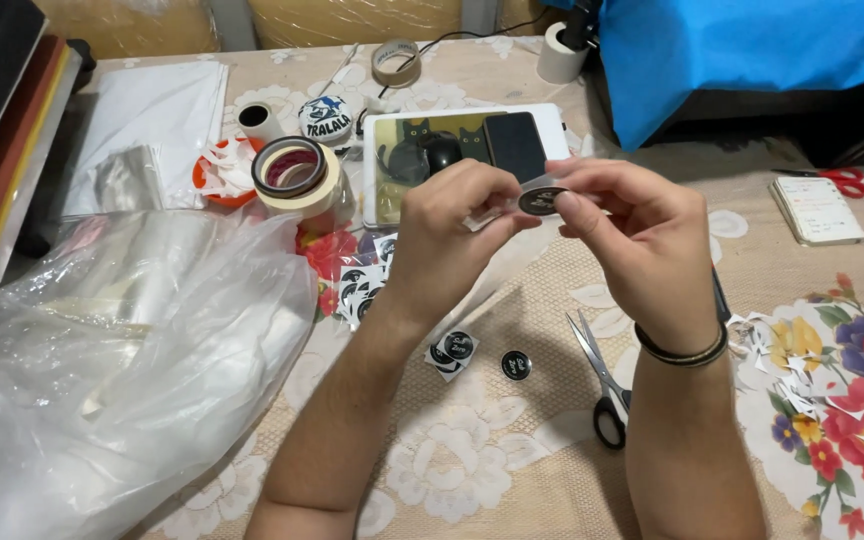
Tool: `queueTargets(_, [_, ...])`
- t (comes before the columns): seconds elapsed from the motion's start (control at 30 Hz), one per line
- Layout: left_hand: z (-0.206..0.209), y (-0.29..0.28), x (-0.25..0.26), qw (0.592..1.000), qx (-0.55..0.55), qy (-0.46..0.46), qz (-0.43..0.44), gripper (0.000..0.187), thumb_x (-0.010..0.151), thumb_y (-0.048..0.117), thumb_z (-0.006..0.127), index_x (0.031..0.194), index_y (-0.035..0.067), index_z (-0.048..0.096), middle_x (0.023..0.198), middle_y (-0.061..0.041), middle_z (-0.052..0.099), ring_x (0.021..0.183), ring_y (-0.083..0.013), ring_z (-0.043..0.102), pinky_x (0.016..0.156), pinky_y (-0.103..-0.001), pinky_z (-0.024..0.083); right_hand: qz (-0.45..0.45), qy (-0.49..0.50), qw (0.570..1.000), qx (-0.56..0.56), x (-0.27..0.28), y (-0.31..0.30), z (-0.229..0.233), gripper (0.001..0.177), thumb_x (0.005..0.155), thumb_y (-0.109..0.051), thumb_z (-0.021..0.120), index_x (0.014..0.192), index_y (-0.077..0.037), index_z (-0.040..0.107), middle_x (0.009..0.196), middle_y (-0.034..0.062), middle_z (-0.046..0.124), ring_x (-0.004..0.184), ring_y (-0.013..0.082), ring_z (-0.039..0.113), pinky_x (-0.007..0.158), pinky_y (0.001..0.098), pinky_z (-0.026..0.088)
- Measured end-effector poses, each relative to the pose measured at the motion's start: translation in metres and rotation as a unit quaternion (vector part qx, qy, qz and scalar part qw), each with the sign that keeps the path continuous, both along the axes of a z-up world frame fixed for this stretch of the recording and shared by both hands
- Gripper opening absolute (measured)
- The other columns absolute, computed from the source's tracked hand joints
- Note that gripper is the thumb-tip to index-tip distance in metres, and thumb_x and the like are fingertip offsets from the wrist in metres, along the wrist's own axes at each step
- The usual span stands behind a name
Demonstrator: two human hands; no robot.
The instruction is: Cutting circular stickers from a sheet using scissors and placing them into small plastic bags for packaging.
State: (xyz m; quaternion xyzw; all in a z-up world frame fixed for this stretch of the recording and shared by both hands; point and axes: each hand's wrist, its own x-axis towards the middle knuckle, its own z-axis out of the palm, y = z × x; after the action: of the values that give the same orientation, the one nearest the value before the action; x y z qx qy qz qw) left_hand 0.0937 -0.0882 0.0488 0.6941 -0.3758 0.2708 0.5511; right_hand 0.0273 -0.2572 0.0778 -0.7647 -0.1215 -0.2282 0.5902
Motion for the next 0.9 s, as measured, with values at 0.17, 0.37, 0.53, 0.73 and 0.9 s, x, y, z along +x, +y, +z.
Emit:
queueTargets(0.17, [0.015, 0.012, -0.009, 0.998, -0.013, 0.034, -0.047, 0.024, 0.077, 0.007, 0.088, 0.089, 0.011, 0.068, 0.075, 0.0, 0.065, 0.07, -0.0113, 0.062, 0.066, -0.023, 0.052, 0.003, 0.008, 1.0, 0.021, -0.006, 0.002, -0.001, 0.014, 0.098, -0.004, 0.066, 0.107, 0.007, 0.065, 0.114, 0.0212, 0.07, 0.095, 0.0199, 0.071, 0.081, 0.0298, 0.063])
queueTargets(0.37, [0.028, 0.026, -0.015, 0.996, 0.015, 0.04, -0.075, 0.022, 0.082, 0.005, 0.085, 0.092, 0.006, 0.066, 0.083, -0.005, 0.071, 0.074, -0.012, 0.067, 0.068, -0.022, 0.059, -0.064, -0.01, 0.996, -0.056, -0.017, -0.003, 0.003, 0.011, 0.102, -0.007, 0.068, 0.106, 0.004, 0.068, 0.093, 0.0103, 0.069, 0.078, 0.0131, 0.063, 0.069, 0.0213, 0.053])
queueTargets(0.53, [0.033, 0.039, -0.02, 0.997, 0.045, -0.006, -0.064, 0.019, 0.087, -0.004, 0.081, 0.095, 0.004, 0.065, 0.087, -0.006, 0.07, 0.078, -0.0139, 0.067, 0.071, -0.024, 0.056, -0.111, -0.053, 0.979, -0.163, -0.029, -0.007, 0.01, 0.008, 0.104, -0.004, 0.069, 0.107, 0.004, 0.07, 0.102, 0.0143, 0.069, 0.095, 0.0201, 0.066, 0.077, 0.0273, 0.055])
queueTargets(0.73, [0.034, 0.044, -0.03, 0.986, 0.092, -0.137, -0.019, 0.008, 0.104, 0.008, 0.059, 0.104, 0.0, 0.059, 0.088, -0.009, 0.069, 0.071, -0.0197, 0.067, 0.065, -0.031, 0.056, -0.143, -0.12, 0.942, -0.279, -0.044, -0.001, 0.017, 0.006, 0.107, 0.0, 0.071, 0.106, 0.006, 0.072, 0.103, 0.0176, 0.071, 0.103, 0.0293, 0.062, 0.085, 0.0347, 0.05])
queueTargets(0.9, [0.048, 0.049, -0.039, 0.967, 0.174, -0.187, -0.024, 0.013, 0.103, 0.01, 0.058, 0.095, -0.001, 0.059, 0.109, -0.019, 0.074, 0.092, -0.0294, 0.076, 0.079, -0.039, 0.063, -0.152, -0.138, 0.934, -0.294, -0.05, -0.001, 0.017, 0.008, 0.108, 0.001, 0.074, 0.108, 0.009, 0.072, 0.103, 0.0202, 0.07, 0.101, 0.0306, 0.061, 0.083, 0.0362, 0.048])
